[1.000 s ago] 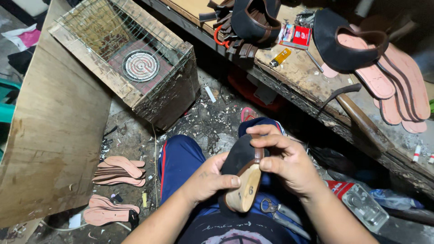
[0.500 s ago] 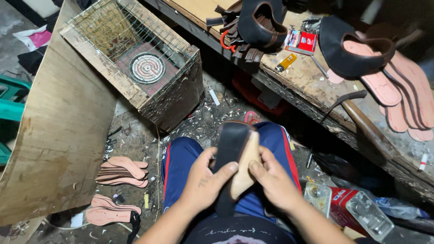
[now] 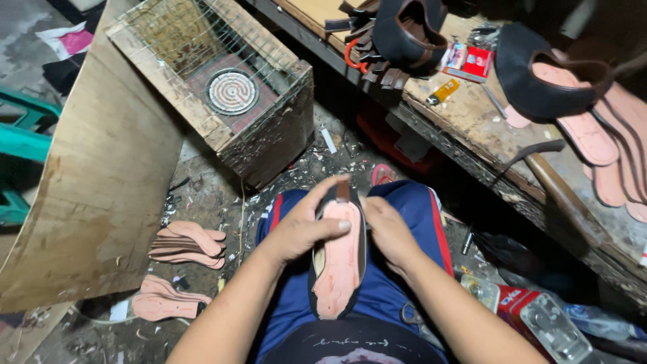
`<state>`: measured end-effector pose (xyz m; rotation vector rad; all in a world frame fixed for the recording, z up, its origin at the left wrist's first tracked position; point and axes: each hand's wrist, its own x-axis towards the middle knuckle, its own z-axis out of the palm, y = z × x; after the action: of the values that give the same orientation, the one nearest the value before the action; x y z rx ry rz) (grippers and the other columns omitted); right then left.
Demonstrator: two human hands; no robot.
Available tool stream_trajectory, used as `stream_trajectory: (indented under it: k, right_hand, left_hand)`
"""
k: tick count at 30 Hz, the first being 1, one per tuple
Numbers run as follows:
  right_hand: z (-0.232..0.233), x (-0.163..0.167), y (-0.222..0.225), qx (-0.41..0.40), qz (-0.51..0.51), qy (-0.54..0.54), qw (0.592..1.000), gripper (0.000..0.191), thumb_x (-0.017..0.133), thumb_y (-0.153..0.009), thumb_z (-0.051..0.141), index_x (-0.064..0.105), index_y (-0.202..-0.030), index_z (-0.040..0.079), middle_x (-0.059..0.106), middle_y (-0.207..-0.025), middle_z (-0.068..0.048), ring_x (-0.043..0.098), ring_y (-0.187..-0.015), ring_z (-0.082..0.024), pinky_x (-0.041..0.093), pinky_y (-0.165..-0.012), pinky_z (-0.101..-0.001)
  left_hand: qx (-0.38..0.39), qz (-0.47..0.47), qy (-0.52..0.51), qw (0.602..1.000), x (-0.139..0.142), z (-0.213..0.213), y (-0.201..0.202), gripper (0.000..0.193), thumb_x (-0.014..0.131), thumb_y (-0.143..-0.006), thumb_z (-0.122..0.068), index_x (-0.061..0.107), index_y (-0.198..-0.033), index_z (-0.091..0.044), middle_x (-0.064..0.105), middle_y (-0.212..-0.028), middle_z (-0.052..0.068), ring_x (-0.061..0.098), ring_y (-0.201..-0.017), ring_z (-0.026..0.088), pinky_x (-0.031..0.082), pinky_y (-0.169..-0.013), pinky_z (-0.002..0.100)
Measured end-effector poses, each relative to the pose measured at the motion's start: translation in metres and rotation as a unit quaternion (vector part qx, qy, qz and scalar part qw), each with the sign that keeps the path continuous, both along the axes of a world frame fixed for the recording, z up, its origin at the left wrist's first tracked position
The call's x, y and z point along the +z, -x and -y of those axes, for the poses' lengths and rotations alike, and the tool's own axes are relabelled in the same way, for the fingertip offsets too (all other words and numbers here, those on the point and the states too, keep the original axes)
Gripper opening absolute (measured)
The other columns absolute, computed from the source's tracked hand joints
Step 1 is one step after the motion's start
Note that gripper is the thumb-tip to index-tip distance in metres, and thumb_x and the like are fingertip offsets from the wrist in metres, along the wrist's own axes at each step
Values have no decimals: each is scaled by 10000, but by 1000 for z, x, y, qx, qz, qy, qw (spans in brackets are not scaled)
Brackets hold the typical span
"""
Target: The person sits on the floor and works a black shoe upper over a wooden last on their lap. They hammer the upper and sole edge, use pincers to pull and grip the material, press and smooth the upper by hand, and turn the shoe to work different sides.
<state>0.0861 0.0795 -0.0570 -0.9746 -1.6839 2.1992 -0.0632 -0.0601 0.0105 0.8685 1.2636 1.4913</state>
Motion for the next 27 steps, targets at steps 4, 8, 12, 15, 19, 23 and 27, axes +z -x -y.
stream_trajectory:
  k: [4, 8, 12, 15, 19, 23, 27]
  right_hand:
    - [-2, -4, -17, 33, -50, 53, 997, 352, 657, -948, 238, 609, -1230, 33, 691, -1029, -67, 647, -913, -143, 524, -816, -324]
    - [0, 8, -28, 79, -41, 10, 996, 351, 724, -880, 120, 661, -1207, 10, 724, -1077, -67, 671, -979, -134, 531, -907, -312]
    - [-8, 43, -27, 51, -59, -62, 995, 356, 699, -897, 130, 684, -1246, 59, 728, -1140, -33, 662, -1030, -109, 521, -942, -288]
    - [-22, 78, -27, 69, -175, -394, 899, 363, 750, -872, 40, 681, -1227, 13, 664, -1214, -122, 635, -1168, -220, 488, -1027, -330]
    - [-32, 109, -27, 141, -186, -492, 839, 198, 740, -908, 58, 709, -1102, 76, 730, -1060, -95, 733, -993, -237, 575, -891, -316]
    - [-26, 111, -25, 121, -155, -636, 746, 147, 735, -919, 79, 643, -1023, 29, 681, -986, -124, 704, -889, -304, 557, -782, -364]
    - [-23, 101, -23, 63, -139, -619, 770, 107, 691, -946, 57, 605, -985, 8, 648, -973, -145, 667, -851, -324, 546, -765, -386]
  left_hand:
    - [57, 58, 59, 995, -11, 6, 1, 820, 749, -832, -188, 392, -1569, -148, 648, -1196, 76, 612, -1083, 156, 495, -986, 323]
    - [48, 45, 43, 997, -13, 4, 2, 798, 760, -847, -185, 411, -1562, -123, 648, -1208, 54, 613, -1094, 136, 491, -1001, 312]
    - [23, -1, 23, 999, -4, 3, -3, 809, 770, -856, -192, 394, -1567, -110, 642, -1271, 65, 597, -1159, 137, 470, -1048, 307]
    - [0, -57, 6, 998, 3, -1, -14, 813, 776, -859, -187, 388, -1567, -94, 627, -1332, 72, 579, -1227, 141, 450, -1080, 306]
    - [-35, -13, 14, 999, 10, -5, -23, 853, 778, -835, -187, 361, -1573, -98, 620, -1332, 66, 576, -1201, 129, 481, -1044, 305]
    - [-44, -45, 16, 998, 11, -8, -24, 844, 779, -840, -188, 378, -1575, -81, 649, -1303, 94, 601, -1172, 137, 488, -1045, 301]
    - [-49, -57, 13, 997, 11, -14, -25, 839, 783, -835, -188, 387, -1565, -76, 648, -1308, 101, 601, -1186, 143, 487, -1052, 305]
